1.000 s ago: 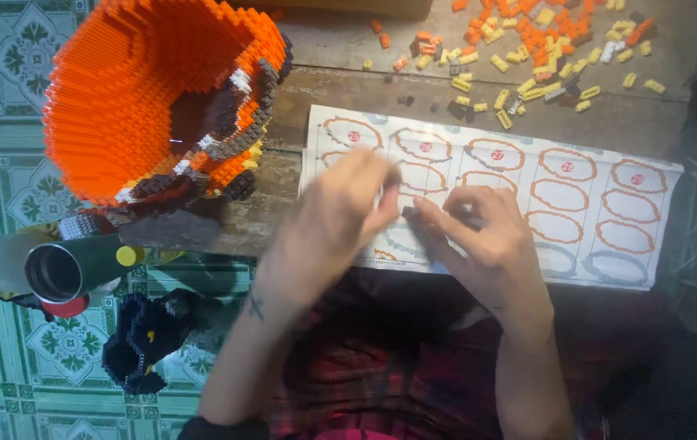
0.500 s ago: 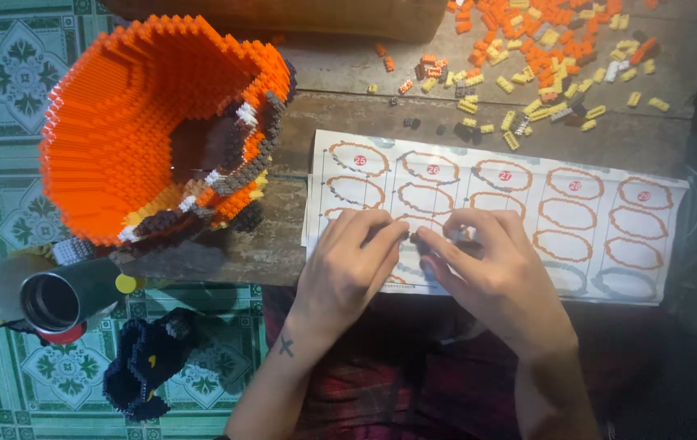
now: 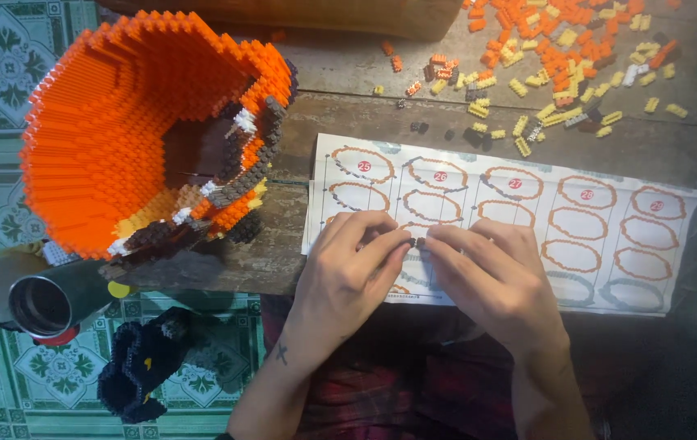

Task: Assembling a 3D model by connecting small plastic interlocking pieces on a template.

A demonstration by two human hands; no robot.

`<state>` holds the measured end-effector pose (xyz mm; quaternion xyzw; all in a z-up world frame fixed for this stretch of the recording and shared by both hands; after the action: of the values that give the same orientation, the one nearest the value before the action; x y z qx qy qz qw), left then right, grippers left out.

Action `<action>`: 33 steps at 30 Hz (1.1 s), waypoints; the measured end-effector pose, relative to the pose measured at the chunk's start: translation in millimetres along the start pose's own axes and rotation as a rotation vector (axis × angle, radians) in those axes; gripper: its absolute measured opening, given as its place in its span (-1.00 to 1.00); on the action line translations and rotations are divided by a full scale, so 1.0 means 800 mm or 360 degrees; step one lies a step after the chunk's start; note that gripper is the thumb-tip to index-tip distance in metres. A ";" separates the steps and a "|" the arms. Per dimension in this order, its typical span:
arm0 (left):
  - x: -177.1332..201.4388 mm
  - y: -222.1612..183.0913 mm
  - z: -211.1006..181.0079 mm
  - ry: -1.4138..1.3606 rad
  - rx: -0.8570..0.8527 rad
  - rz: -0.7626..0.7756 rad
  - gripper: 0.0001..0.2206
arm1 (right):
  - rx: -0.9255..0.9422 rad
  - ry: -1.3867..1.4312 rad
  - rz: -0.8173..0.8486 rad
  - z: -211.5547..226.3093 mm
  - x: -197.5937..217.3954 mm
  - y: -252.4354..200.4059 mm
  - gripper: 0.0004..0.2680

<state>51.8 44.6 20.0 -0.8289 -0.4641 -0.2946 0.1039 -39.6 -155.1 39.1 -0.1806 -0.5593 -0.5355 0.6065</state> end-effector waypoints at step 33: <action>0.000 0.004 -0.003 -0.0091 0.0043 -0.0044 -0.87 | 0.0042 0.0091 -0.0121 -0.002 -0.005 0.005 -0.90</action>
<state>53.8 41.7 22.3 -0.8289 -0.4823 -0.2659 0.0977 -34.3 -153.1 36.5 -0.1359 -0.5553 -0.5555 0.6037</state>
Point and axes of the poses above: each hand's wrist, its own y-axis towards the middle knuckle, its own x-axis out of the back of the hand, z = x × y, the point moved 1 cm from there along y, towards the middle knuckle, and after that the axes turned 13 degrees about x, right-handed, at the moved point
